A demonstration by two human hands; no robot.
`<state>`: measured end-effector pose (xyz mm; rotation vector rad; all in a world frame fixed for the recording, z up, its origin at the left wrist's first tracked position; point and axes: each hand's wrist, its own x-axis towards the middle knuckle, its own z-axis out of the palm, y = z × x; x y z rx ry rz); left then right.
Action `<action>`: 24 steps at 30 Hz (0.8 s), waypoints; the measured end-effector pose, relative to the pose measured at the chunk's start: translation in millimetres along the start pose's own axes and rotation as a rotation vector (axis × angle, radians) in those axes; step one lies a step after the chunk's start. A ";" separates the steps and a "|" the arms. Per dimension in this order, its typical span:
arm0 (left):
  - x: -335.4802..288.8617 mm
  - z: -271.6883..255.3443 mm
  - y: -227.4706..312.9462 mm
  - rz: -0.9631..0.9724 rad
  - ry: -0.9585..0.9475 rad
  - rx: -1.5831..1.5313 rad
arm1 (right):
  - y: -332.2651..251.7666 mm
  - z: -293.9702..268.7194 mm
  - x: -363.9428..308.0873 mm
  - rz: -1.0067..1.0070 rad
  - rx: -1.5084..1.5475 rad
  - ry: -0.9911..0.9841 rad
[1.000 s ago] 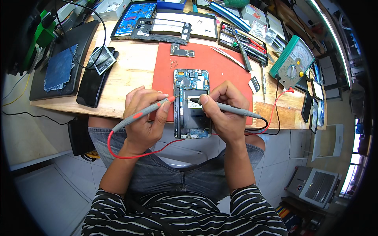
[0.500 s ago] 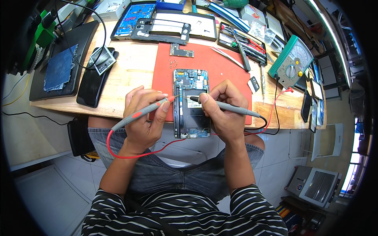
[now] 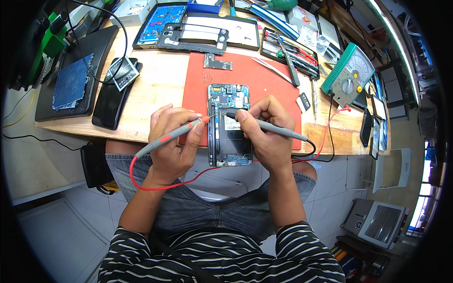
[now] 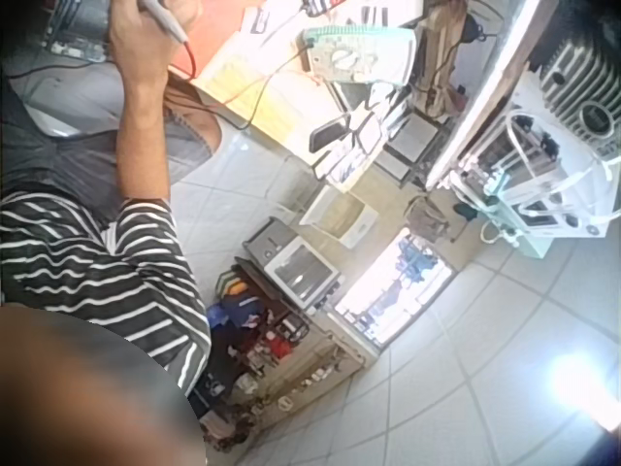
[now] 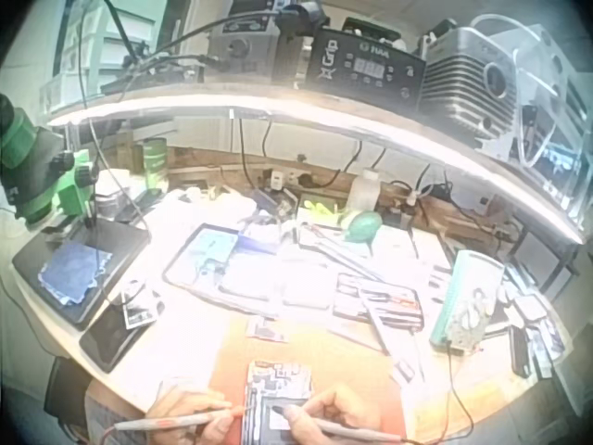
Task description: The person uses a multimeter to test points on a disassembled mobile phone motherboard. They adjust the multimeter dial, hold the probes, and repeatedly touch different contacts on the board while seated at a cluttered workbench.
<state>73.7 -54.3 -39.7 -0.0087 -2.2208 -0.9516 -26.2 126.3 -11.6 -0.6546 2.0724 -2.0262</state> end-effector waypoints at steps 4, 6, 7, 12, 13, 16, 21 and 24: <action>-0.2 -0.1 -0.4 0.005 0.007 0.003 | -1.6 0.8 0.3 0.002 -0.023 0.001; -0.9 -0.1 -0.4 0.011 -0.004 0.019 | -2.4 1.2 0.1 0.006 -0.008 0.001; -1.2 -0.3 -0.4 0.014 -0.002 0.017 | -2.6 1.3 0.1 0.006 -0.004 0.004; -0.7 0.8 1.8 0.002 -0.002 0.035 | -0.4 0.8 1.3 -0.041 -0.084 0.004; -0.7 1.6 2.9 -0.001 0.004 0.011 | 0.5 0.4 1.7 -0.070 -0.107 0.003; -0.7 1.6 4.3 -0.012 0.018 0.022 | 2.7 -0.9 2.6 -0.084 -0.099 -0.016; -2.4 2.1 2.2 -0.001 0.017 0.007 | 5.6 -0.4 2.8 -0.112 -0.126 -0.010; -2.2 2.5 2.5 -0.006 0.019 0.000 | 6.6 0.9 2.9 -0.123 -0.110 0.000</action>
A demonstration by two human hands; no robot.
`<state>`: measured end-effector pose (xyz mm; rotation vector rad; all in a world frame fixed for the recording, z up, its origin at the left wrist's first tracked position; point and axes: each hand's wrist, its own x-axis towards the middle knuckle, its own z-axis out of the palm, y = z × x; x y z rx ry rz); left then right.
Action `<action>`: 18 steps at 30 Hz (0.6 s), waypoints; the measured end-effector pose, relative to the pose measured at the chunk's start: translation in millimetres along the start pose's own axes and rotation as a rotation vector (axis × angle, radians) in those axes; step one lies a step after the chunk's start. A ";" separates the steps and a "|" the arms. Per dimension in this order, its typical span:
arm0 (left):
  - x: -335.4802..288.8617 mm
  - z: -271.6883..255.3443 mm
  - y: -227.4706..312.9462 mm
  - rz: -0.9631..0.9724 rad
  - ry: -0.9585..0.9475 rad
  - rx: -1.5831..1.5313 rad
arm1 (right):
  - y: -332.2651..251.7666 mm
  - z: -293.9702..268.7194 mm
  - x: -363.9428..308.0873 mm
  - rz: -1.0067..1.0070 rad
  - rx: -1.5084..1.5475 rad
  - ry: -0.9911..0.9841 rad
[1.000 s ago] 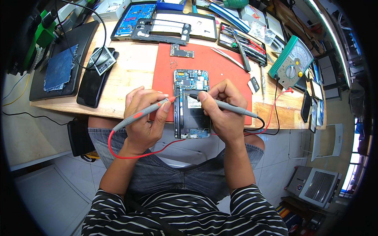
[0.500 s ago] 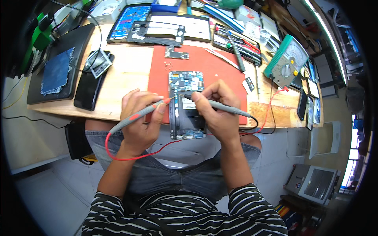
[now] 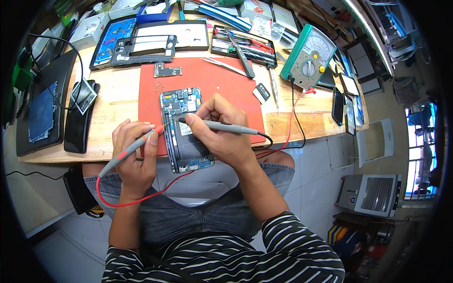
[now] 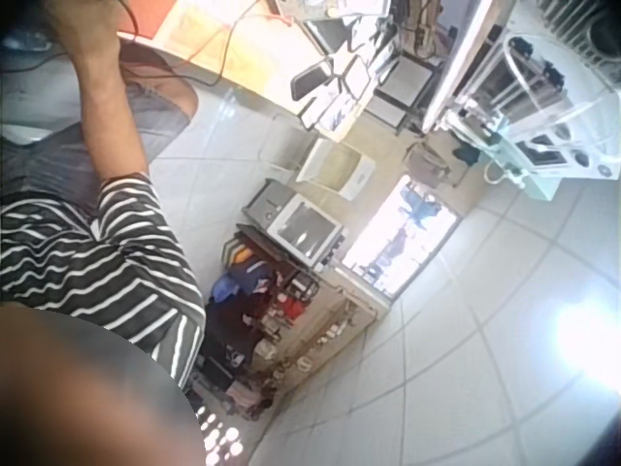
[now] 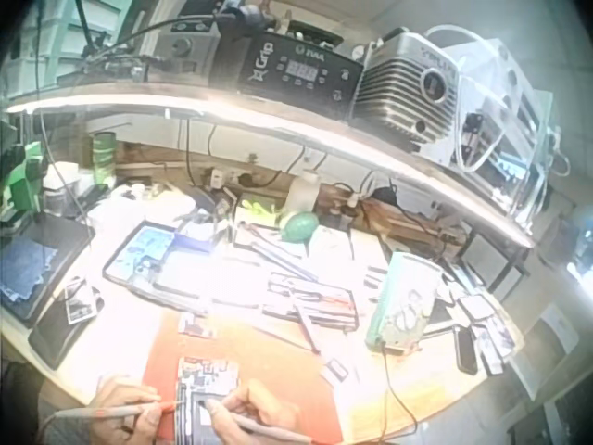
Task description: The person uses a multimeter to test points on a disassembled mobile phone motherboard. They adjust the multimeter dial, hold the probes, and repeatedly touch different contacts on the board while seated at a cluttered workbench.
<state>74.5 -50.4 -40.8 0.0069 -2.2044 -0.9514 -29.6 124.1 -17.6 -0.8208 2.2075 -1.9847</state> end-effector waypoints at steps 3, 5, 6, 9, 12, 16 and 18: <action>1.7 -0.1 1.6 -0.007 0.002 -0.007 | -0.8 -2.1 0.0 0.015 -0.016 -0.009; 2.2 -0.7 2.1 -0.001 -0.003 0.013 | -2.1 -2.3 0.1 0.030 -0.013 -0.015; 2.2 -1.0 1.8 0.007 -0.004 0.007 | -3.2 -2.1 -0.5 0.037 -0.026 0.003; 1.1 -1.0 -1.0 0.017 0.001 0.013 | -6.8 -1.3 -2.6 0.111 0.054 0.016; 0.1 -0.3 -5.0 0.026 -0.006 0.023 | -7.3 0.3 -2.4 0.092 0.100 0.015; 0.5 -0.9 -6.3 0.046 -0.012 0.035 | -8.4 -0.1 -3.4 0.110 0.097 0.015; 1.1 -1.0 -5.8 0.052 -0.008 0.029 | -8.4 -0.3 -3.1 0.104 0.069 0.012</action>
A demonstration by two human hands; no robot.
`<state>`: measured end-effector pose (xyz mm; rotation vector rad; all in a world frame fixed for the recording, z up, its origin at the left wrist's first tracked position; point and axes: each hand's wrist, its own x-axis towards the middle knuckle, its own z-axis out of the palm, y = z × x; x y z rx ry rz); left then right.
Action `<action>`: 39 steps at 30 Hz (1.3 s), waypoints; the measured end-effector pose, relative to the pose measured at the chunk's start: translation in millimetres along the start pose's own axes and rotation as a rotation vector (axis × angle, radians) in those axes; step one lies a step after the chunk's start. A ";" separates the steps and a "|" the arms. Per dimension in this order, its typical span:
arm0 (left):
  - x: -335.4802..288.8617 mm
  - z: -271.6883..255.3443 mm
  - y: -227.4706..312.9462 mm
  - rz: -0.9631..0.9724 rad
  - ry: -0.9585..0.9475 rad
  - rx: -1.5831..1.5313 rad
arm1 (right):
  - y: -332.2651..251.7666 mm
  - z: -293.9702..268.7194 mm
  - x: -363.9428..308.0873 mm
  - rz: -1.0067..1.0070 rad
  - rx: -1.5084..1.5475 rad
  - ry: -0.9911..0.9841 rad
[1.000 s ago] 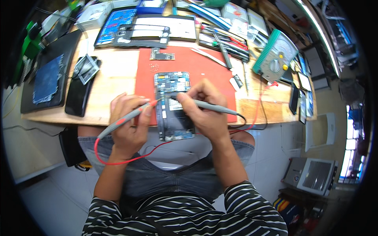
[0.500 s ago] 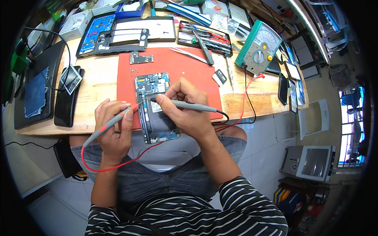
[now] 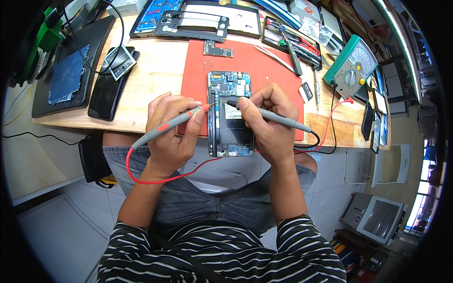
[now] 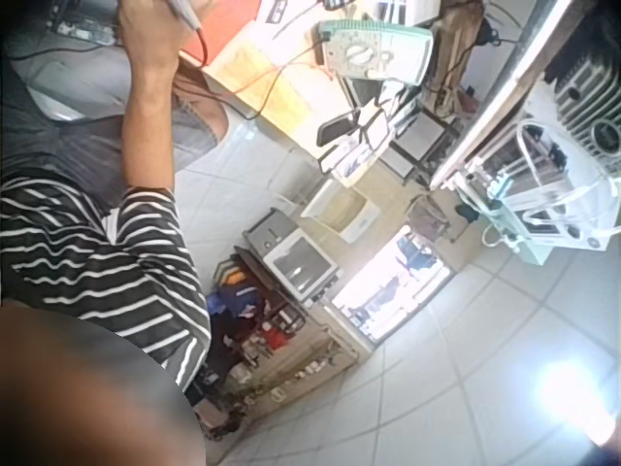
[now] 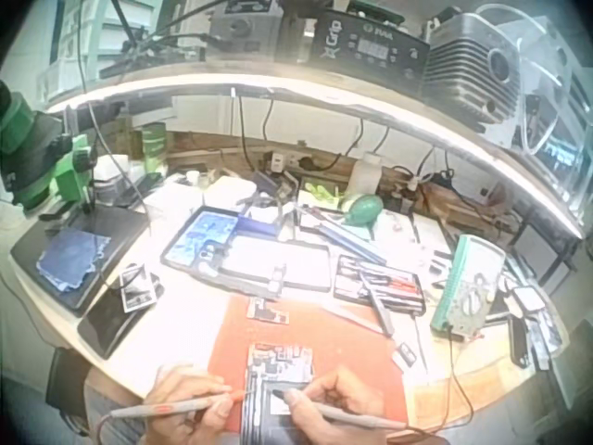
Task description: The person uses a multimeter to test points on a disassembled mobile phone motherboard. They adjust the multimeter dial, hold the probes, and repeatedly touch different contacts on the board while seated at a cluttered workbench.
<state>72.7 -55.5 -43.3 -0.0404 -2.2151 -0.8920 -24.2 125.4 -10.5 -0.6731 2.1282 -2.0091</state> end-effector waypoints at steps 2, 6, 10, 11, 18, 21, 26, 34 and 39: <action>0.3 0.1 0.5 0.005 0.000 0.002 | 0.1 0.3 0.3 -0.005 -0.009 -0.002; -0.1 0.5 0.3 0.001 0.007 -0.008 | 0.2 0.9 1.3 -0.003 -0.003 -0.004; -0.5 1.0 -0.9 0.001 0.000 -0.003 | -0.2 0.6 0.8 0.015 -0.007 0.001; -0.5 1.0 -1.1 0.006 0.004 -0.006 | 0.0 0.4 0.5 0.004 0.013 0.003; 0.2 0.5 0.5 -0.006 0.002 -0.008 | 2.7 -3.4 -0.5 -0.029 0.014 -0.022; -0.5 0.4 0.1 -0.008 0.007 -0.005 | 3.1 -3.5 -1.0 -0.032 0.023 -0.026; -1.8 1.1 0.8 -0.028 0.017 0.010 | 4.3 -2.7 -0.4 -0.036 0.015 -0.025; -2.7 2.8 7.8 -0.100 -0.006 -0.055 | 4.9 -4.7 1.8 -0.136 -0.088 -0.054; -3.8 2.3 6.4 -0.099 0.001 -0.058 | 2.1 -5.0 2.1 -0.150 -0.111 -0.060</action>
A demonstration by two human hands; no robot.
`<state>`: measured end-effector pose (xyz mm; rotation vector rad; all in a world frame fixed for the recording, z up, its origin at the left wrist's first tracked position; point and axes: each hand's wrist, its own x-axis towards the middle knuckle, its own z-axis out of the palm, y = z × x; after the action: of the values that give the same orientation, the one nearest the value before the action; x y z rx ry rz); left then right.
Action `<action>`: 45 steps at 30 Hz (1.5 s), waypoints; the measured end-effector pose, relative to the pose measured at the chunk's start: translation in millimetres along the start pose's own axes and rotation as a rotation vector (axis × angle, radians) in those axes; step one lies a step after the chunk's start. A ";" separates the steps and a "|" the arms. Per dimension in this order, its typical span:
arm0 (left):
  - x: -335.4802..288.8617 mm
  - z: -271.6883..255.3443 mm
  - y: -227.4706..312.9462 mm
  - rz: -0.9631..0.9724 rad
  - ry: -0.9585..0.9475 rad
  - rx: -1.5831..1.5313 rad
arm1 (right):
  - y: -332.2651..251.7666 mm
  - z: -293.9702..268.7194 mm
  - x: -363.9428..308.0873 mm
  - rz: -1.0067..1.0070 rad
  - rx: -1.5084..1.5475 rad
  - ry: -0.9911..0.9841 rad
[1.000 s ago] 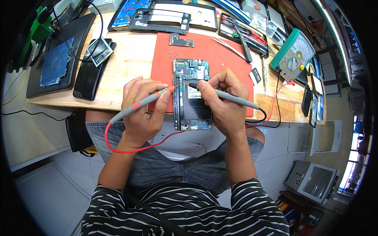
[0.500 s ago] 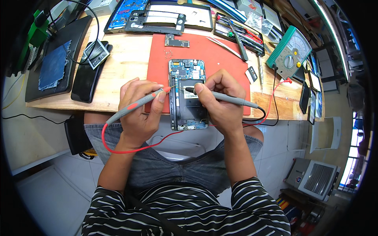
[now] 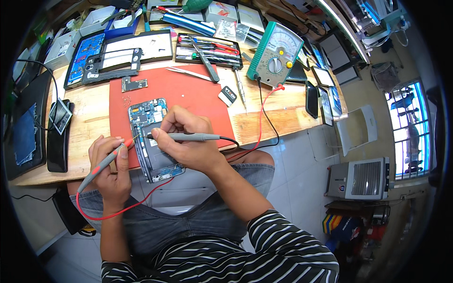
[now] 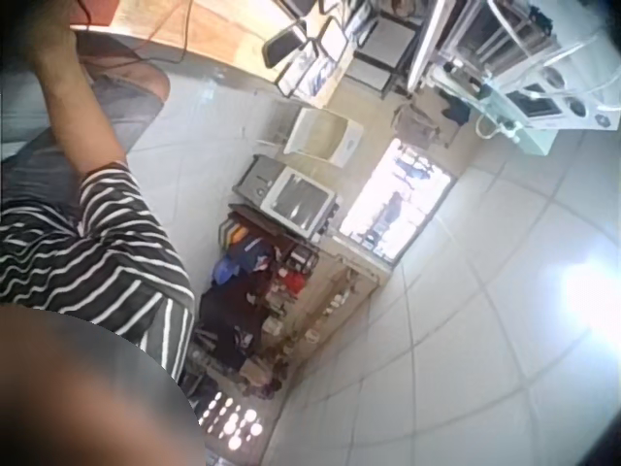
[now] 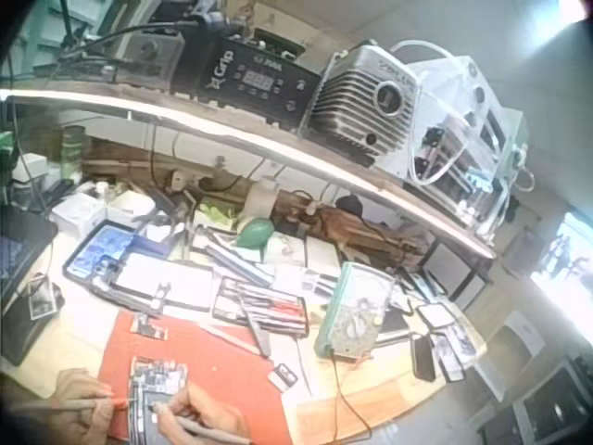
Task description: The person uses a multimeter to test points on a disassembled mobile phone motherboard. They adjust the multimeter dial, hold the probes, and repeatedly touch different contacts on the board while seated at a cluttered workbench.
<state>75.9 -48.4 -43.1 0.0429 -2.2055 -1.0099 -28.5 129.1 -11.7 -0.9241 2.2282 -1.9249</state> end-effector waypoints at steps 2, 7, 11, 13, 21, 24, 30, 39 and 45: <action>0.0 -0.9 0.6 -0.002 -0.005 -0.006 | 1.8 -1.2 -1.1 0.005 -0.010 -0.005; 1.7 -3.0 -0.9 0.035 -0.002 0.043 | 4.3 0.7 -1.7 -0.001 -0.044 0.024; 3.0 -4.5 -4.8 0.044 -0.002 0.021 | 0.2 3.5 -2.5 0.120 0.087 0.043; 2.9 -4.8 -5.3 0.050 -0.013 0.023 | -1.3 3.1 -2.9 0.119 0.110 0.053; 3.6 -6.0 -3.6 0.058 -0.041 0.033 | -1.6 2.5 -3.7 0.138 0.128 0.045; 4.2 -4.0 -4.7 0.073 -0.012 0.033 | -1.5 2.3 -3.7 0.141 0.125 0.046; 4.2 -3.5 -5.7 0.071 -0.012 0.052 | -1.8 1.5 -3.8 0.142 0.129 0.043; 4.7 -3.0 -4.6 0.071 0.004 0.036 | -2.4 2.3 -3.5 0.132 0.123 0.043; 4.4 -2.9 -3.5 0.062 0.015 0.051 | -1.0 3.6 -2.8 0.133 0.117 0.045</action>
<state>73.5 -54.0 -41.6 0.0054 -2.2056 -0.9164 -24.4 127.2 -12.4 -0.7062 2.1137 -2.0097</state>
